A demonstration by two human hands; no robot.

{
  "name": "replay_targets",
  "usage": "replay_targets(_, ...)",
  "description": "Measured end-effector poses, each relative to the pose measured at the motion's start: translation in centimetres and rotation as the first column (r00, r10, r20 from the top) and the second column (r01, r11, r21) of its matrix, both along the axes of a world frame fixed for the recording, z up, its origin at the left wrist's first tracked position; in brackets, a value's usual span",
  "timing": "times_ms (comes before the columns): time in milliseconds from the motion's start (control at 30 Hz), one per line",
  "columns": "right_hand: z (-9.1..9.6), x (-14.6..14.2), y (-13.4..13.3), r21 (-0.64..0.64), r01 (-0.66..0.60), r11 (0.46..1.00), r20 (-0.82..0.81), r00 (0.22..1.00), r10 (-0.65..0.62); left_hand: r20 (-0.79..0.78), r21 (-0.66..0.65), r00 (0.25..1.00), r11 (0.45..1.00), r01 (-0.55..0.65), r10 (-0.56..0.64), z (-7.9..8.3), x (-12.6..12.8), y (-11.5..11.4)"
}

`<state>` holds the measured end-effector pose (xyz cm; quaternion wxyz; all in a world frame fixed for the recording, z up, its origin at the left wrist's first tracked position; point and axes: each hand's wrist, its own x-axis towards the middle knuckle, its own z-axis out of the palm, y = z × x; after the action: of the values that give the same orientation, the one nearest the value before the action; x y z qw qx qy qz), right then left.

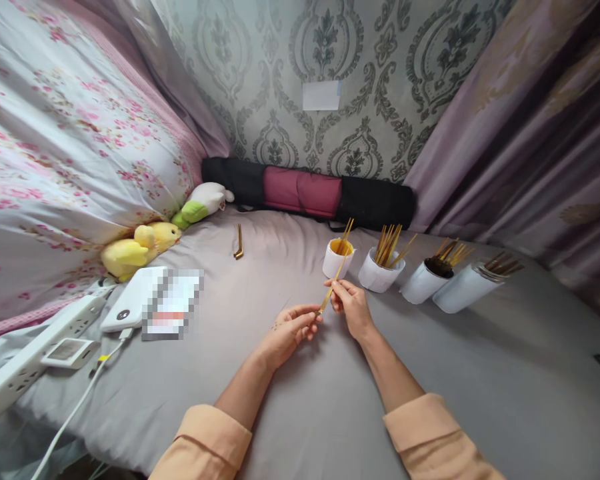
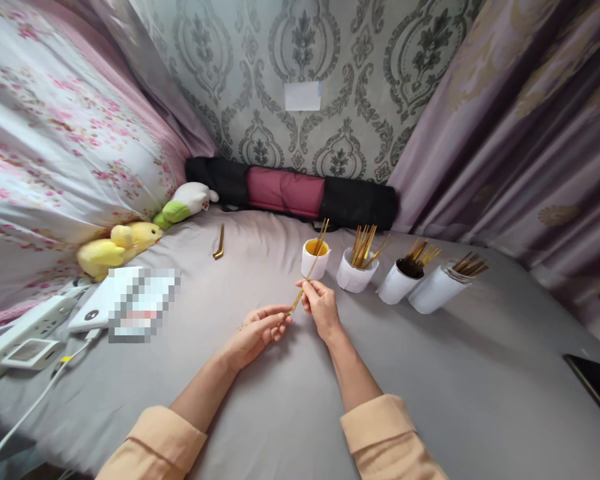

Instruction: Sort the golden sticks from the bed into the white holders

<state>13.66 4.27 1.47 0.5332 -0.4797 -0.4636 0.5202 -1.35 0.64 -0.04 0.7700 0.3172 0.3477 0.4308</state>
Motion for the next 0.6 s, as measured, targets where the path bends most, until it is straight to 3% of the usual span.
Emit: replay_targets(600, -0.12, 0.08, 0.06, 0.018, -0.018, 1.000, -0.042, 0.999, 0.018, 0.047, -0.049, 0.999, 0.999, 0.003, -0.001, -0.08, -0.11, -0.01)
